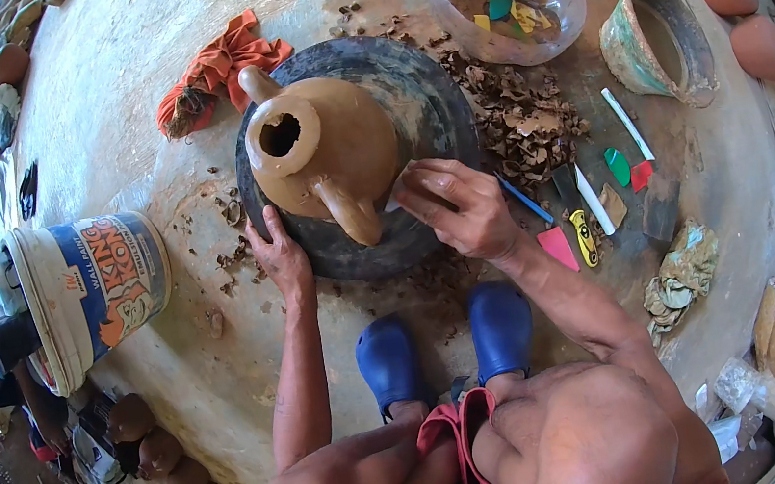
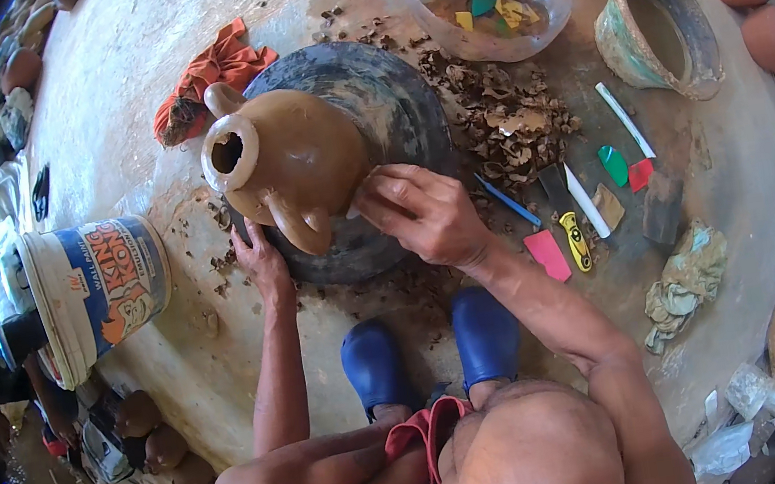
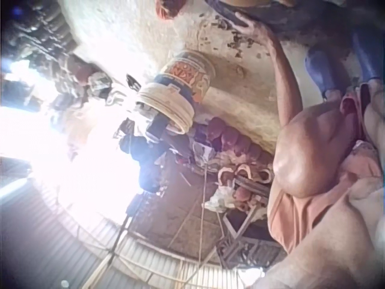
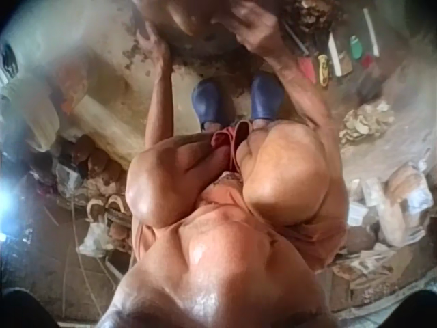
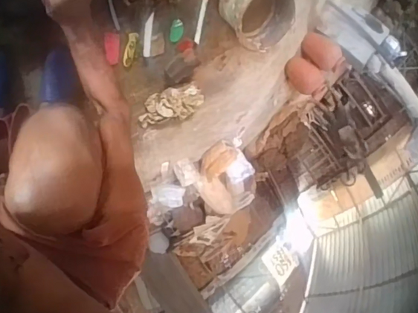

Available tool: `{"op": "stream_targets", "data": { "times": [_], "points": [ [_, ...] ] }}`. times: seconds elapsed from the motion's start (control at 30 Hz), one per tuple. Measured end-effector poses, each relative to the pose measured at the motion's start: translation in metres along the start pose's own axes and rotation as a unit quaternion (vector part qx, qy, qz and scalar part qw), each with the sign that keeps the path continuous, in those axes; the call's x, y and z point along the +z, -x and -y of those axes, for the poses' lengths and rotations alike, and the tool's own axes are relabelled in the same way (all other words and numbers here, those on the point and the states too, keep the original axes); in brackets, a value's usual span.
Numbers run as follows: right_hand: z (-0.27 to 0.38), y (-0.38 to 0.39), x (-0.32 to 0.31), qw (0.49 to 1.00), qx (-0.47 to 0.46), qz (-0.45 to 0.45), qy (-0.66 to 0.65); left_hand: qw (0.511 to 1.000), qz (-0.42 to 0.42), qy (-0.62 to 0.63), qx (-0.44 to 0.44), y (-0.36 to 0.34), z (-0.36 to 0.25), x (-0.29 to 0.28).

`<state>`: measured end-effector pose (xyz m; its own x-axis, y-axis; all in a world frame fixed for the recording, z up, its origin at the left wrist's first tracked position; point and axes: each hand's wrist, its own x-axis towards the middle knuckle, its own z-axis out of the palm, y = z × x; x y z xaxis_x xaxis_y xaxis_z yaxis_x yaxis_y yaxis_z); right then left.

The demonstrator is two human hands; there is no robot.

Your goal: The person finishes a clay pot by smoothing the surface with a small triangular tool and a piece of cloth while the pottery wheel rotates.

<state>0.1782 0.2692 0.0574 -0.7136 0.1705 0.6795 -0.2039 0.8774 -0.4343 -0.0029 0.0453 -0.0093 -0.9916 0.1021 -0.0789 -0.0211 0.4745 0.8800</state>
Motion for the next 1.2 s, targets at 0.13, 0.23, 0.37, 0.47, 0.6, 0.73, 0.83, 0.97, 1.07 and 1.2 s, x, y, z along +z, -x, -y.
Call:
{"op": "stream_targets", "data": {
  "times": [0.13,0.23,0.37,0.47,0.6,0.73,0.83,0.97,1.07,1.2],
  "points": [
    [-0.012,-0.027,-0.013,0.995,-0.019,-0.101,0.010,1.000,0.002,0.002,-0.002,0.002,-0.003,-0.001],
    [-0.019,-0.063,-0.015,0.990,-0.077,-0.116,0.019,1.000,-0.011,-0.014,-0.014,0.004,-0.003,0.001],
    [-0.016,-0.072,-0.007,0.992,-0.099,-0.081,0.007,1.000,-0.021,-0.020,-0.006,0.002,0.004,-0.002],
    [-0.015,-0.046,-0.003,0.995,-0.077,-0.068,0.014,0.999,-0.026,-0.044,0.003,0.008,0.000,0.002],
    [-0.008,-0.014,0.003,0.999,-0.010,-0.052,0.000,0.998,-0.036,-0.031,-0.033,0.018,0.001,0.005],
    [0.008,0.007,0.022,0.989,0.120,-0.084,-0.037,0.996,-0.006,0.073,-0.049,0.039,0.004,0.004],
    [0.029,0.006,0.036,0.959,0.236,-0.136,-0.081,0.984,0.018,0.155,-0.092,0.065,0.009,0.002],
    [0.036,0.007,0.038,0.918,0.347,-0.151,-0.118,0.937,0.091,0.183,-0.282,0.107,-0.024,0.002],
    [0.047,-0.006,0.034,0.873,0.411,-0.157,-0.210,0.929,0.115,0.199,-0.290,0.104,-0.018,-0.007],
    [0.059,-0.028,0.014,0.858,0.446,-0.119,-0.227,0.932,0.069,0.243,-0.260,0.064,0.000,-0.008]
  ]
}}
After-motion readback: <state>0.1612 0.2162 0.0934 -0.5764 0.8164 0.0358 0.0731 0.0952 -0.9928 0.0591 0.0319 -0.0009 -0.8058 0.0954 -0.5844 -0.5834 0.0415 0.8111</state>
